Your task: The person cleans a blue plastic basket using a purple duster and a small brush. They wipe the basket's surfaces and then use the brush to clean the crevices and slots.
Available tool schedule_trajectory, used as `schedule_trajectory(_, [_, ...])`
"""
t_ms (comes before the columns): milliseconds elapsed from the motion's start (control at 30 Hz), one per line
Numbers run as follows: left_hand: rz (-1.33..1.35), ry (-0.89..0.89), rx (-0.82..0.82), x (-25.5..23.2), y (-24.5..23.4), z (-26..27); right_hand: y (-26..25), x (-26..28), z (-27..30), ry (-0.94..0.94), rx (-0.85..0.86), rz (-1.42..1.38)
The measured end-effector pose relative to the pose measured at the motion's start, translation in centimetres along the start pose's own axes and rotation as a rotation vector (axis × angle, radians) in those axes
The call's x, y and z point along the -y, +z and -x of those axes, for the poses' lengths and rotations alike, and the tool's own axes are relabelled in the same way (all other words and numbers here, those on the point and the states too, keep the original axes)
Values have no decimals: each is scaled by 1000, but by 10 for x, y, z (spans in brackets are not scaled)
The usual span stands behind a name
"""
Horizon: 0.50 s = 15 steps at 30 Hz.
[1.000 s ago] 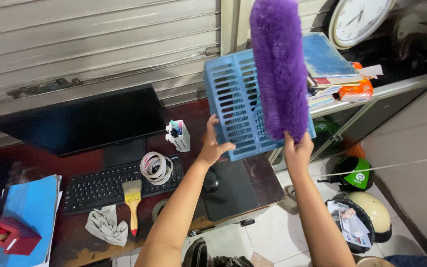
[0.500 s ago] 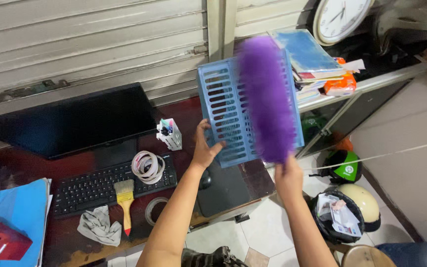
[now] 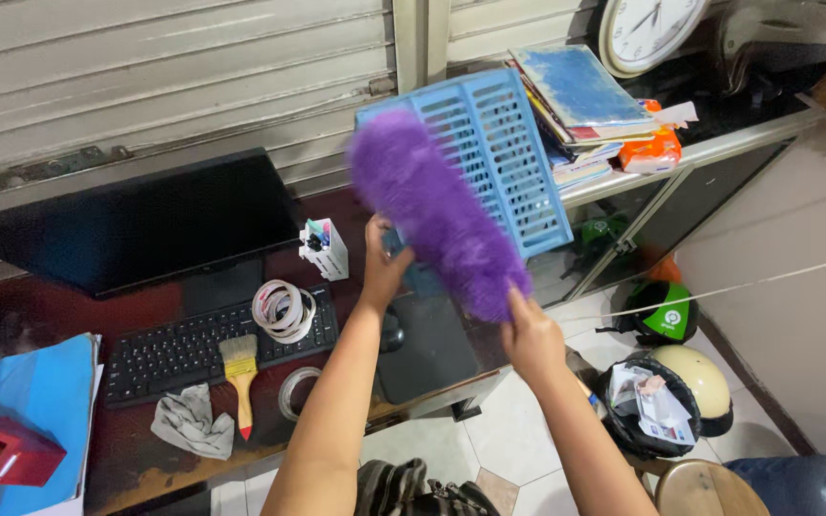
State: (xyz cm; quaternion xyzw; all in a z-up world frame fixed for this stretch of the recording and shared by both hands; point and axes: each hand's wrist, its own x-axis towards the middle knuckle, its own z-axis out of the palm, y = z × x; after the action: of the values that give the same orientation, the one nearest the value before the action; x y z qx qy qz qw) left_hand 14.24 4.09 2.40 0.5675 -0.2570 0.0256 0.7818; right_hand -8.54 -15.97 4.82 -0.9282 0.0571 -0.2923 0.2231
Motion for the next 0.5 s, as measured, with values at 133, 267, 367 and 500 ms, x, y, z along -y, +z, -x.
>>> schedule_trajectory(133, [-131,15,-31,-5,-2,-6,-13,-5,-13,65,-79,36])
schedule_trajectory(267, [-123,140,-29,4,5,-18,-19,-14,-31,221,-163,76])
schedule_trajectory(367, [-46,73,-30,-12,7,-19,-4,3,-33,74,-171,93])
schedule_trajectory(500, [165,-254,-84,-29,10,-20,0,13,-22,54,64,80])
